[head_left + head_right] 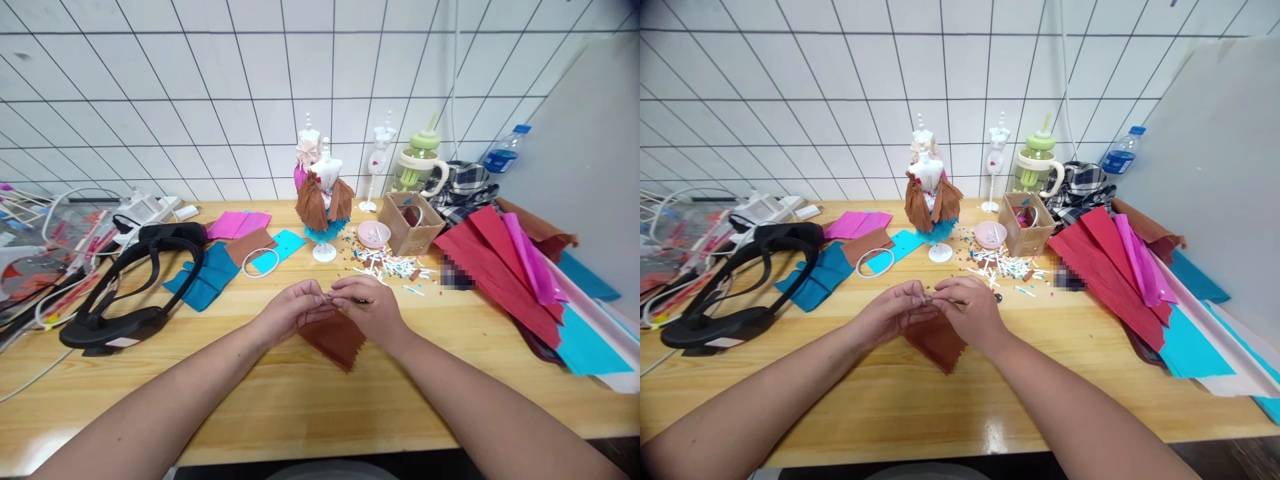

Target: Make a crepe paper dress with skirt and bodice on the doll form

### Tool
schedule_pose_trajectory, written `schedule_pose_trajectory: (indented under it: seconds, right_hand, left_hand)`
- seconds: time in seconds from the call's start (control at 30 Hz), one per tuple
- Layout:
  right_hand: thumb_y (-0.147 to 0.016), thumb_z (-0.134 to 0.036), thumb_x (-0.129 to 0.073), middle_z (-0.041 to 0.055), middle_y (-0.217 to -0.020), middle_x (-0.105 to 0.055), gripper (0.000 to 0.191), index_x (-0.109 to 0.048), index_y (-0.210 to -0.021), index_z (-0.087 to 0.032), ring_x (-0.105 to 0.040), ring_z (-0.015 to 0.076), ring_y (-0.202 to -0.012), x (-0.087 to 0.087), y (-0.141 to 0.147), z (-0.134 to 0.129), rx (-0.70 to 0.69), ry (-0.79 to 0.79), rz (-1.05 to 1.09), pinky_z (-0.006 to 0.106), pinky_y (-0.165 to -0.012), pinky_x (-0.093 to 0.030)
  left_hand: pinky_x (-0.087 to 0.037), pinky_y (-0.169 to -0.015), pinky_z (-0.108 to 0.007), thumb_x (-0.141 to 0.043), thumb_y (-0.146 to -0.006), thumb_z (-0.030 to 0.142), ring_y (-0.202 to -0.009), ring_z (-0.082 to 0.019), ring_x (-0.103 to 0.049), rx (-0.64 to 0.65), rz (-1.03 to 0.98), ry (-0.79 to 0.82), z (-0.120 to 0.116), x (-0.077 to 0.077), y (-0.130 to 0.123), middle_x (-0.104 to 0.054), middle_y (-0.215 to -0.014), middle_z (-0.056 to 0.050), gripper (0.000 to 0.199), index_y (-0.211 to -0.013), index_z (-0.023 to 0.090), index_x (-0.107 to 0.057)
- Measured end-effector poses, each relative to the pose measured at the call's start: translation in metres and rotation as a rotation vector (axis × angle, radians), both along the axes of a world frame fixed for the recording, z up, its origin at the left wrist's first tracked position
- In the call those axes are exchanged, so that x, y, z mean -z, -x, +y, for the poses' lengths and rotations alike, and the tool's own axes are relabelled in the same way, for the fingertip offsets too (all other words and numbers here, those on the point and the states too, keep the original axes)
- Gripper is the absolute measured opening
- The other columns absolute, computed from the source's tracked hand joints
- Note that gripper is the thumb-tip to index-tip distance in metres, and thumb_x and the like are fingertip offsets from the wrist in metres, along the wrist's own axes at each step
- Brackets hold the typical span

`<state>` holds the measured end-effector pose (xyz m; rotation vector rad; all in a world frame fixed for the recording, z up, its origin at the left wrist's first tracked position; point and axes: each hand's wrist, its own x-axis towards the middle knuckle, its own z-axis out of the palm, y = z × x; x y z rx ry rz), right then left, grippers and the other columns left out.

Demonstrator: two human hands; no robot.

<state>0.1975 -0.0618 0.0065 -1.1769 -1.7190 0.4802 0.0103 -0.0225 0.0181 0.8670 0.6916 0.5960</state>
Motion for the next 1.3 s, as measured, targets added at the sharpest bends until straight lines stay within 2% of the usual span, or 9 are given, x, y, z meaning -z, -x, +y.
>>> schedule_pose_trajectory:
  seconds: [0.1, 0.2, 0.27, 0.37, 0.53, 0.67, 0.8, 0.97, 1.3]
  right_hand:
    - [-0.081, -0.022, -0.067, 0.0037, -0.087, -0.074, 0.008, -0.074, -0.078, -0.023, -0.067, 0.0169, -0.084, -0.002, -0.003, 0.001, -0.04, 0.086, 0.091, 0.032, -0.08, -0.051]
    - [-0.08, -0.025, -0.066, 0.0035, -0.082, -0.072, 0.01, -0.073, -0.073, -0.021, -0.066, 0.0167, -0.078, 0.002, -0.005, 0.004, -0.104, 0.237, 0.136, 0.03, -0.074, -0.051]
    - [-0.079, -0.027, -0.066, 0.0034, -0.079, -0.071, 0.011, -0.072, -0.073, -0.019, -0.065, 0.0163, -0.074, 0.006, -0.007, 0.007, -0.136, 0.351, 0.156, 0.028, -0.069, -0.05]
    - [-0.079, -0.027, -0.066, 0.0035, -0.078, -0.071, 0.012, -0.073, -0.075, -0.018, -0.064, 0.0163, -0.072, 0.011, -0.012, 0.012, -0.093, 0.39, 0.113, 0.028, -0.067, -0.049]
    - [-0.087, -0.026, -0.062, 0.0031, -0.088, -0.074, 0.015, -0.076, -0.084, -0.025, -0.061, 0.0189, -0.085, 0.012, -0.025, 0.019, 0.138, 0.154, -0.353, 0.033, -0.08, -0.043]
    - [-0.088, -0.028, -0.063, 0.0011, -0.089, -0.074, 0.014, -0.077, -0.085, -0.029, -0.058, 0.0211, -0.087, 0.009, -0.025, 0.019, 0.177, 0.166, -0.651, 0.035, -0.079, -0.036]
    - [-0.089, -0.031, -0.062, 0.002, -0.091, -0.074, 0.014, -0.076, -0.088, -0.03, -0.057, 0.0223, -0.088, 0.007, -0.021, 0.018, 0.249, 0.137, -0.738, 0.036, -0.076, -0.032]
    - [-0.09, -0.031, -0.062, 0.002, -0.091, -0.074, 0.015, -0.076, -0.087, -0.031, -0.056, 0.0227, -0.088, 0.007, -0.022, 0.017, 0.261, 0.121, -0.777, 0.037, -0.075, -0.029]
    - [-0.089, -0.029, -0.062, 0.0039, -0.092, -0.074, 0.014, -0.076, -0.087, -0.029, -0.057, 0.0243, -0.094, 0.004, -0.031, 0.017, 0.272, 0.177, -0.827, 0.037, -0.075, -0.03]
  left_hand:
    - [-0.053, -0.088, -0.036, -0.071, -0.075, 0.03, -0.091, -0.019, -0.071, 0.01, 0.138, -0.266, 0.001, 0.002, 0.002, -0.075, -0.09, -0.005, 0.021, -0.075, 0.018, -0.053]
    - [-0.052, -0.091, -0.037, -0.062, -0.08, 0.026, -0.1, -0.022, -0.069, 0.038, 0.392, -0.846, 0.004, 0.005, 0.007, -0.076, -0.097, -0.005, 0.006, -0.08, 0.02, -0.06]
    - [-0.049, -0.096, -0.038, -0.059, -0.082, 0.021, -0.109, -0.022, -0.066, 0.068, 0.521, -1.218, 0.008, 0.006, 0.012, -0.075, -0.103, -0.004, 0.008, -0.086, 0.022, -0.066]
    - [-0.046, -0.102, -0.039, -0.056, -0.085, 0.019, -0.115, -0.022, -0.062, 0.041, 0.676, -1.484, 0.014, 0.008, 0.017, -0.073, -0.112, -0.004, 0.017, -0.096, 0.023, -0.067]
    - [-0.038, -0.109, -0.051, -0.058, -0.086, 0.027, -0.134, -0.031, -0.043, -0.005, 0.894, -1.481, 0.016, 0.007, 0.017, -0.059, -0.133, -0.013, 0.026, -0.11, 0.018, -0.06]
    - [-0.024, -0.116, -0.056, -0.057, -0.087, 0.029, -0.145, -0.032, -0.025, 0.229, 0.893, -1.489, 0.007, 0.008, 0.01, -0.046, -0.149, -0.009, 0.018, -0.101, 0.02, -0.061]
    - [-0.014, -0.119, -0.057, -0.052, -0.091, 0.034, -0.147, -0.031, -0.021, 0.415, 0.905, -1.485, 0.0, 0.012, 0.003, -0.042, -0.151, -0.01, 0.027, -0.113, 0.019, -0.059]
    - [-0.009, -0.119, -0.056, -0.046, -0.093, 0.042, -0.148, -0.032, -0.013, 0.425, 0.956, -1.493, 0.001, 0.016, -0.001, -0.03, -0.158, -0.011, 0.037, -0.118, 0.017, -0.056]
    - [0.0, -0.117, -0.058, -0.045, -0.092, 0.052, -0.146, -0.035, -0.02, 0.433, 1.019, -1.538, -0.002, 0.018, -0.004, -0.041, -0.151, -0.015, 0.061, -0.139, 0.014, -0.041]
